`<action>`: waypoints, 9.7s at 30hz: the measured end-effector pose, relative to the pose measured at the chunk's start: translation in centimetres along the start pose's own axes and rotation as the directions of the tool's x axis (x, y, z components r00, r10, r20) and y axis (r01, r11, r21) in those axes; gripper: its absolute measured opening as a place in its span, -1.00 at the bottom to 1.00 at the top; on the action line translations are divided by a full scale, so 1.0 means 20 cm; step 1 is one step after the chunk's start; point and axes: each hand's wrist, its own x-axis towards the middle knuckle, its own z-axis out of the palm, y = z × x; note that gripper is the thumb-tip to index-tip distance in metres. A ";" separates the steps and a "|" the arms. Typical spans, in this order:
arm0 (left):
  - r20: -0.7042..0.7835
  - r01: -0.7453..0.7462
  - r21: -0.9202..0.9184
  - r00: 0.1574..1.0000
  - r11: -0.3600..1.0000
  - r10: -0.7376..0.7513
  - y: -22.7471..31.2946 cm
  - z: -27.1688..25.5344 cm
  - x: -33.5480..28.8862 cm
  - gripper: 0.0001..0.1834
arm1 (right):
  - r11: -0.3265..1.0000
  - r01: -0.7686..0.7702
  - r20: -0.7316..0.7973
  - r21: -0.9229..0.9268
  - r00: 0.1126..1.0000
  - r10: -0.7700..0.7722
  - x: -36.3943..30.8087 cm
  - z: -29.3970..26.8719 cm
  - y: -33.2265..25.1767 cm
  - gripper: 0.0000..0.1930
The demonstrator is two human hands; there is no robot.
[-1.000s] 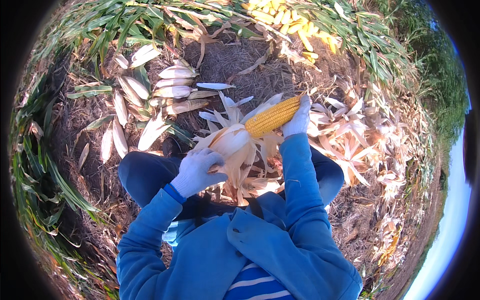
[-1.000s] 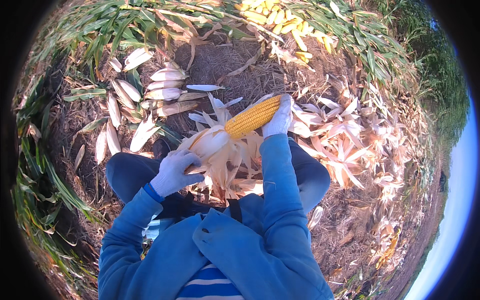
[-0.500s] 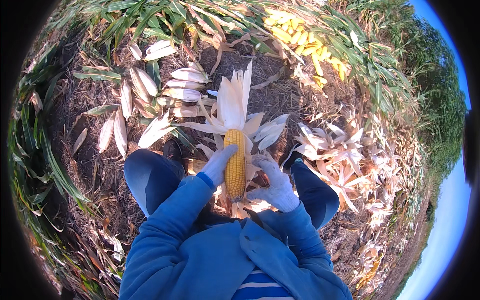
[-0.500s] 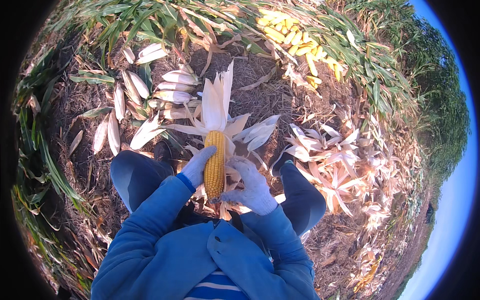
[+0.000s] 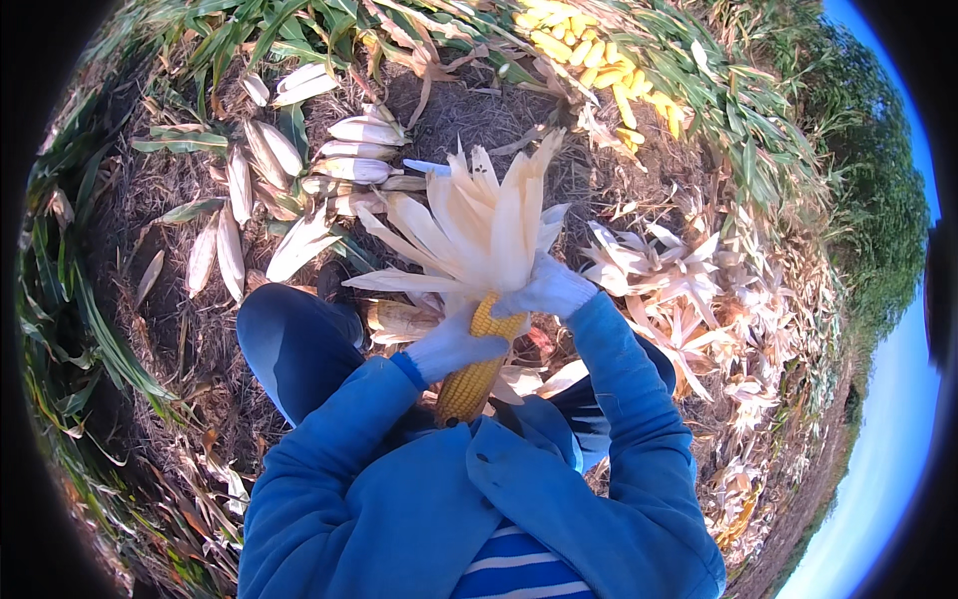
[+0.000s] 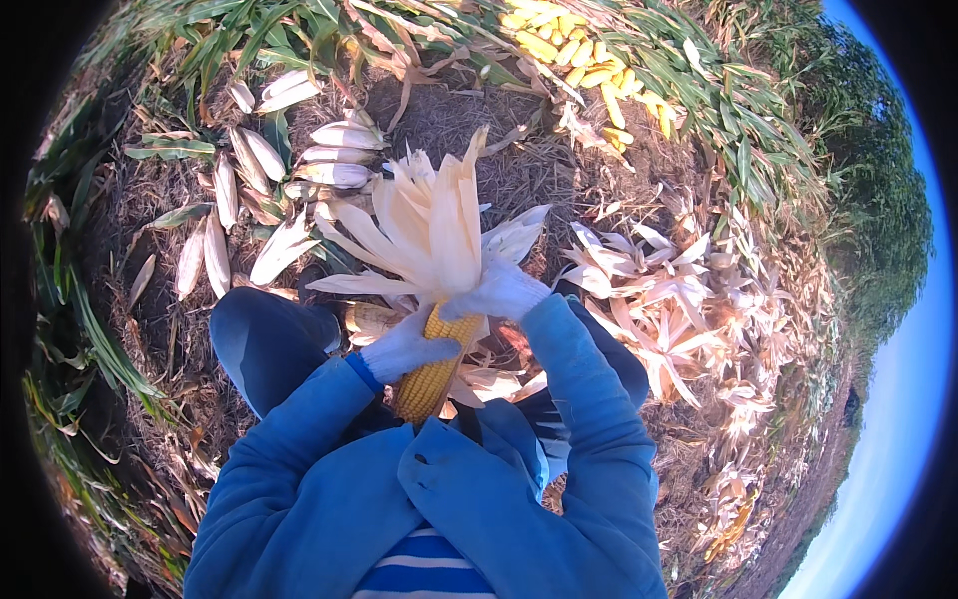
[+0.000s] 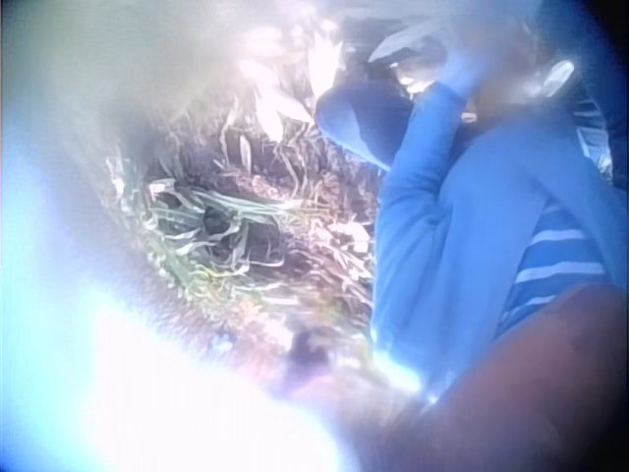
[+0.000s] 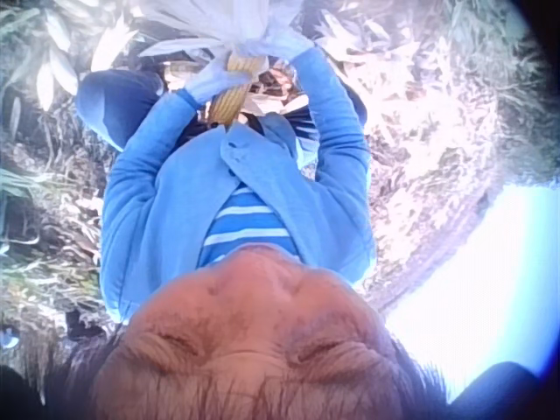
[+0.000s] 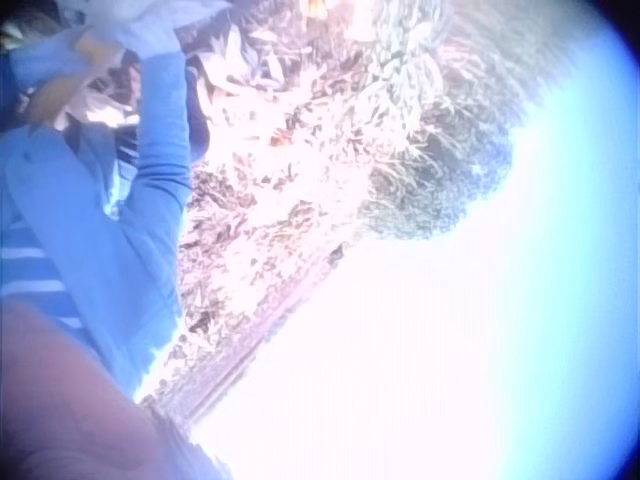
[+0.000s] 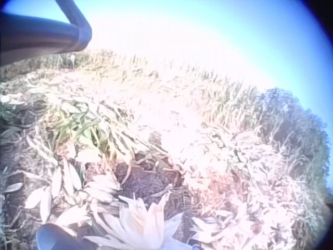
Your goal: The person sits on the ground in a cornfield and repeatedly husks corn cobs by hand. They remove the dried husks from each cob and place the cleaned cobs into a pile nearby.
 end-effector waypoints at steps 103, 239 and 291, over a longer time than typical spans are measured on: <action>-0.193 -0.202 -0.720 0.977 0.664 0.088 0.18 -0.19 0.00 -0.19 | 0.628 0.082 0.187 0.774 0.917 -0.351 -0.19 0.59 0.43 -0.19; -0.230 -0.251 -0.207 0.952 0.946 0.202 0.45 -0.38 0.29 -0.29 | 0.373 0.701 -0.791 0.608 0.576 0.208 0.58 0.10 -0.21 -0.71; -0.510 -0.568 -0.472 0.800 0.674 0.316 0.55 -0.62 0.40 -0.44 | 0.939 0.247 -0.493 0.240 0.864 -0.101 0.07 0.31 -0.02 -0.33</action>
